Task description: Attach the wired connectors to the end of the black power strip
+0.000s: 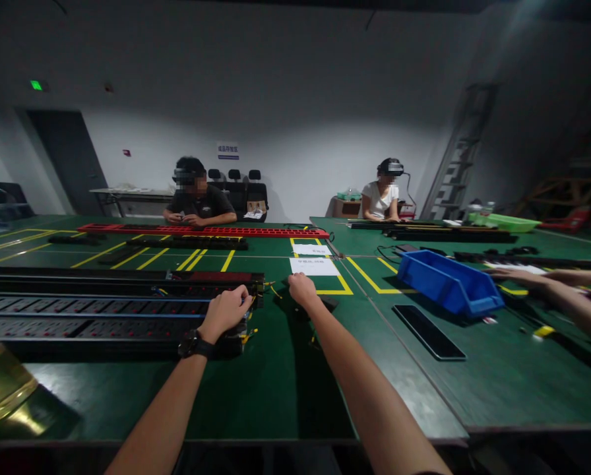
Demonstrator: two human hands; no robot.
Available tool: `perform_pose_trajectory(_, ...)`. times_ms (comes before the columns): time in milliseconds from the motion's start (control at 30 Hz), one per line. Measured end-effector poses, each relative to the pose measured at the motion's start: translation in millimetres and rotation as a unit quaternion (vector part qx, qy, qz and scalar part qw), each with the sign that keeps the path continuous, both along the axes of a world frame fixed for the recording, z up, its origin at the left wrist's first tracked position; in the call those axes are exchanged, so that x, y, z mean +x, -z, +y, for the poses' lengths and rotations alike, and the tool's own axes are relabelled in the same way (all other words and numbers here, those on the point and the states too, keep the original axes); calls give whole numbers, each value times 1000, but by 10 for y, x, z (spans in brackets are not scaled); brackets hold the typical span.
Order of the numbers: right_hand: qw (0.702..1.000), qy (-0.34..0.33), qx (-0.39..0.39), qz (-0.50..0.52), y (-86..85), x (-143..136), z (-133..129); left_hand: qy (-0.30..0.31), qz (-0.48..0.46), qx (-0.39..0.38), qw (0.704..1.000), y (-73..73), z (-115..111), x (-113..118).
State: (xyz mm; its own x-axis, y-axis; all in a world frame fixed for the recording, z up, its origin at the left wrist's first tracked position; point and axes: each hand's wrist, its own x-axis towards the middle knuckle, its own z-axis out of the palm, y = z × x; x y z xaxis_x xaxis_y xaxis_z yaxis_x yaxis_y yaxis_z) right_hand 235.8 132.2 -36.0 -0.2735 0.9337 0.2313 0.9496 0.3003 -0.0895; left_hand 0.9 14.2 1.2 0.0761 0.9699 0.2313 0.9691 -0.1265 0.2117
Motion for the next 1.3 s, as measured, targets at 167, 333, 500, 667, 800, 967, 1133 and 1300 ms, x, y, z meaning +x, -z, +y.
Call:
perform_pose_trajectory(167, 999, -30, 10, 22, -8, -237, -104, 0, 4, 5, 1000, -12, -21, 8)
perform_pose_trajectory(333, 999, -19, 16, 26, -30, -493, -206, -3, 11, 6, 1000, -10, -26, 13)
perform_pose_trajectory(500, 998, 2, -17, 64, -26, -596, -300, -8, 18, 2, 1000, 8, -5, 18)
perform_pose_trajectory(667, 995, 11, -16, 97, -54, -632, -381, -9, 22, 3, 1000, -1, -7, 15)
perform_pose_trajectory(800, 991, -2, -47, 123, -196, -406, -359, -12, 24, 6, 1000, -8, -12, 12)
perform_pose_trajectory(967, 982, -24, -155, 103, -311, 234, -374, -11, 22, -2, 1000, -11, -10, 12)
perform_pose_trajectory(1133, 988, 67, -134, 45, -276, 566, -474, -10, 19, -7, 1000, -21, -13, 18)
perform_pose_trajectory(1300, 987, -33, -14, 154, -262, 150, -524, -15, 29, -3, 999, -27, -18, 22)
